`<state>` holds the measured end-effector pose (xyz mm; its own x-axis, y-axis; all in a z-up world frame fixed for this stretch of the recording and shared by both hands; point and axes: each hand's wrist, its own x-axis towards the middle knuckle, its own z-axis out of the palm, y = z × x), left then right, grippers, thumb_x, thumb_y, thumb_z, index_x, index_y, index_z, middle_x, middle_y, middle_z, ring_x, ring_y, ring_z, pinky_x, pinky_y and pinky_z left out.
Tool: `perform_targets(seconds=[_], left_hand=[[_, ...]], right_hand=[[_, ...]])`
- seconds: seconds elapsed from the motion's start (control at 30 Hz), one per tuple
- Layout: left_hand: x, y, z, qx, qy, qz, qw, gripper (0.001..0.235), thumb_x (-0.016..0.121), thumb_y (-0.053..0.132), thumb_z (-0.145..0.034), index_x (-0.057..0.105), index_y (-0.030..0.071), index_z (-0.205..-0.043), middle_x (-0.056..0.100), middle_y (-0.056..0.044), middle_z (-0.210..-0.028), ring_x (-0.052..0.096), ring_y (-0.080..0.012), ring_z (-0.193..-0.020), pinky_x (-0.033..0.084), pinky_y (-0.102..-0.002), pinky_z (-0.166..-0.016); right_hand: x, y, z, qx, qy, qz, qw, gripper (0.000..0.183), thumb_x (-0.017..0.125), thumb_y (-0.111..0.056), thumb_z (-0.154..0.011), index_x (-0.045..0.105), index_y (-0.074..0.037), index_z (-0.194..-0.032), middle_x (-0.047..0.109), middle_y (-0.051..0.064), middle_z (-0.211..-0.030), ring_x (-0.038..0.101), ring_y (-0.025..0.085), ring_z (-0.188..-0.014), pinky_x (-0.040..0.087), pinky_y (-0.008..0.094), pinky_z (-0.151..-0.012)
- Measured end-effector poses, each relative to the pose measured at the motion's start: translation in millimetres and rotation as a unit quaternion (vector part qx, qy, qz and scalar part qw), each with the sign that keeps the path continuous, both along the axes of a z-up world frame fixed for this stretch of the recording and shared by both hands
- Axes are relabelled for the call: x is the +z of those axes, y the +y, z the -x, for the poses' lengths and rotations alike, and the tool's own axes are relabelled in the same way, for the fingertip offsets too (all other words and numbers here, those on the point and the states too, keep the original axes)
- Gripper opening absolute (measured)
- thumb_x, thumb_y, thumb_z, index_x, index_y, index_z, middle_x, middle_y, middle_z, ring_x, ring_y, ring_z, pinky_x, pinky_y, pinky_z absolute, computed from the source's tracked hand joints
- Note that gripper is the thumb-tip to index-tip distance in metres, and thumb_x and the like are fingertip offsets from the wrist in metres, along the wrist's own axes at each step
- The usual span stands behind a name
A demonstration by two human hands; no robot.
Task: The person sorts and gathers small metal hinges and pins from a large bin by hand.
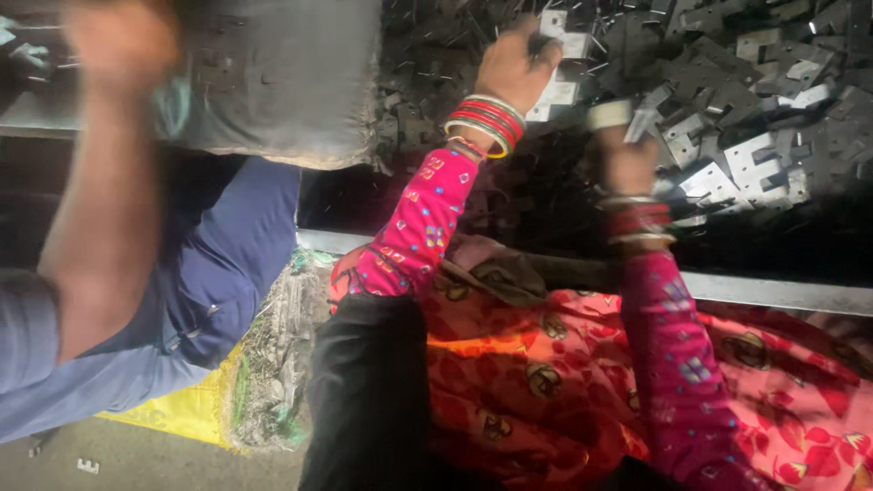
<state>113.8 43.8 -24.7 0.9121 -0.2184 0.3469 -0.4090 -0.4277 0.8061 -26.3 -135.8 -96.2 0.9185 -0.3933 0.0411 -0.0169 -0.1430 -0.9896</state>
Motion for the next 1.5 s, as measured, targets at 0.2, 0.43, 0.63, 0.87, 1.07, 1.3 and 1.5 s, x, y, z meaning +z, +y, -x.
perform_targets(seconds=[0.2,0.43,0.63,0.87,1.07,1.3,1.5], left_hand=[[4,-13,9,-0.033,0.067,0.02,0.997,0.031,0.067,0.034,-0.087,0.07,0.006,-0.1,0.081,-0.016,-0.086,0.079,-0.0345,-0.087,0.06,-0.043,-0.081],[9,-12,3,-0.068,0.06,0.1,0.991,0.039,0.074,0.034,-0.09,0.075,0.001,-0.111,0.082,-0.013,-0.09,0.081,-0.027,-0.084,0.065,-0.042,-0.077],[26,-26,32,-0.198,0.374,0.334,0.842,0.052,0.069,0.03,-0.091,0.057,-0.001,-0.131,0.074,-0.021,-0.102,0.08,-0.0319,-0.084,0.071,-0.055,-0.053],[-29,-77,125,-0.231,0.173,-0.105,0.952,0.056,0.078,0.051,-0.091,0.068,-0.003,-0.104,0.073,-0.022,-0.087,0.073,-0.0368,-0.082,0.058,-0.045,-0.072],[-6,-61,104,-0.103,0.046,-0.172,0.979,0.022,0.069,0.019,-0.078,0.071,0.006,-0.096,0.074,-0.02,-0.087,0.072,-0.0412,-0.085,0.057,-0.051,-0.078],[59,91,-18,0.215,-0.079,-0.401,0.887,0.011,0.075,0.027,-0.072,0.075,0.017,-0.074,0.072,-0.013,-0.071,0.073,-0.0313,-0.061,0.059,-0.043,-0.053],[2,272,-82,0.481,-0.012,-0.435,0.761,0.018,0.064,0.024,-0.088,0.076,0.021,-0.076,0.077,-0.006,-0.078,0.077,-0.0263,-0.073,0.061,-0.041,-0.062]], right_hand=[[-42,48,-47,-0.07,0.072,0.676,0.73,0.032,0.078,-0.052,-0.067,0.08,-0.024,-0.082,0.074,0.01,-0.085,0.075,0.035,-0.079,0.056,0.061,-0.054],[-38,-17,-19,-0.037,-0.011,0.221,0.974,0.036,0.087,-0.041,-0.095,0.075,-0.011,-0.111,0.073,0.008,-0.097,0.071,0.029,-0.085,0.056,0.044,-0.078],[32,-65,49,-0.023,-0.005,-0.504,0.864,0.013,0.065,-0.03,-0.093,0.063,-0.017,-0.096,0.068,0.003,-0.094,0.064,0.021,-0.084,0.057,0.05,-0.073],[-40,-73,58,0.022,-0.014,-0.409,0.912,0.036,0.044,-0.037,-0.114,0.067,-0.009,-0.113,0.066,0.007,-0.102,0.062,0.022,-0.093,0.054,0.035,-0.088],[-56,-81,67,0.019,0.146,-0.064,0.987,0.055,0.052,-0.055,-0.116,0.07,-0.004,-0.115,0.064,0.003,-0.093,0.056,0.017,-0.082,0.046,0.032,-0.068],[-23,-37,75,0.021,0.27,0.585,0.764,0.084,0.083,-0.062,-0.075,0.061,-0.012,-0.139,0.071,0.024,-0.108,0.07,0.046,-0.095,0.054,0.061,-0.077],[-53,-55,76,0.009,0.177,0.575,0.799,0.072,0.088,-0.055,-0.078,0.067,-0.007,-0.127,0.071,0.023,-0.113,0.069,0.046,-0.099,0.054,0.057,-0.084]])
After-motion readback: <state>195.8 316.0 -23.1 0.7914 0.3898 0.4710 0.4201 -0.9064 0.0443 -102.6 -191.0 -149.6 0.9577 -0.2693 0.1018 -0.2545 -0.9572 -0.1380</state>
